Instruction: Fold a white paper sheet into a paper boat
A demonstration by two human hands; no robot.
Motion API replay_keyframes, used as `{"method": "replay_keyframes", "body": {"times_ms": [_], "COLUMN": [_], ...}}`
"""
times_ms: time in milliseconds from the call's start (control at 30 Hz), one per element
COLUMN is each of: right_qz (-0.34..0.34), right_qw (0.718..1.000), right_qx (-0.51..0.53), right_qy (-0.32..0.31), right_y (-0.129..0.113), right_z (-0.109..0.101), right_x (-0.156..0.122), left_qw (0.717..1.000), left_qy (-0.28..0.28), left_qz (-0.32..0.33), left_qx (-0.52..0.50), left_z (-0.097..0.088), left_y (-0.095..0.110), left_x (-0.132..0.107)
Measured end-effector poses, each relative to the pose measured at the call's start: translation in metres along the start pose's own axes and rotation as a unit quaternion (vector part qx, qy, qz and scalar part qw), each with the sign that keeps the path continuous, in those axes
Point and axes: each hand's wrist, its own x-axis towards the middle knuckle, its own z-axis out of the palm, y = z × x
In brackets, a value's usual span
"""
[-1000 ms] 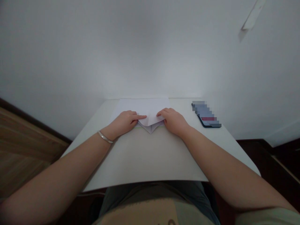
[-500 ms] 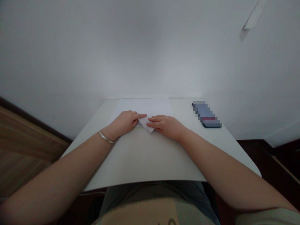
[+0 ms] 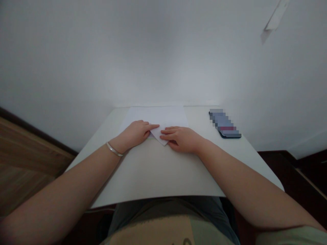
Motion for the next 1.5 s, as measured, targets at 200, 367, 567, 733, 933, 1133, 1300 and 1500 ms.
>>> {"method": "replay_keyframes", "body": {"times_ms": [200,367,567,733,933,1133,1300,1500], "right_qz": [0.016,0.045,0.05,0.049,0.057,0.064,0.069,0.064], "right_qw": [1.0,0.998,0.996,0.996,0.996,0.994,0.994,0.996], "right_qx": [0.01,0.041,0.058,0.062,0.052,0.067,0.052,0.02], "right_qy": [-0.006,0.028,0.04,0.047,0.044,0.056,0.065,0.059], "right_y": [0.005,0.011,0.017,0.017,0.012,0.007,0.004,0.005], "right_z": [0.003,0.012,0.016,0.017,0.012,0.007,0.007,0.008], "right_x": [0.003,0.005,0.004,0.003,0.006,0.012,0.014,0.013], "left_qw": [1.0,1.0,1.0,1.0,0.995,0.996,0.999,0.999], "left_qy": [-0.003,-0.007,0.0,-0.011,-0.047,-0.012,0.028,0.026], "left_qz": [0.011,-0.002,0.0,0.01,-0.055,-0.069,-0.042,-0.004], "left_qx": [0.005,0.012,-0.03,-0.026,0.061,0.062,-0.003,-0.046], "left_z": [-0.001,-0.005,-0.009,-0.012,-0.032,-0.036,-0.019,-0.004], "left_y": [0.001,0.004,-0.006,-0.007,0.014,0.033,0.034,0.027], "left_x": [-0.001,-0.002,-0.004,-0.004,-0.008,-0.01,-0.004,0.002]}}
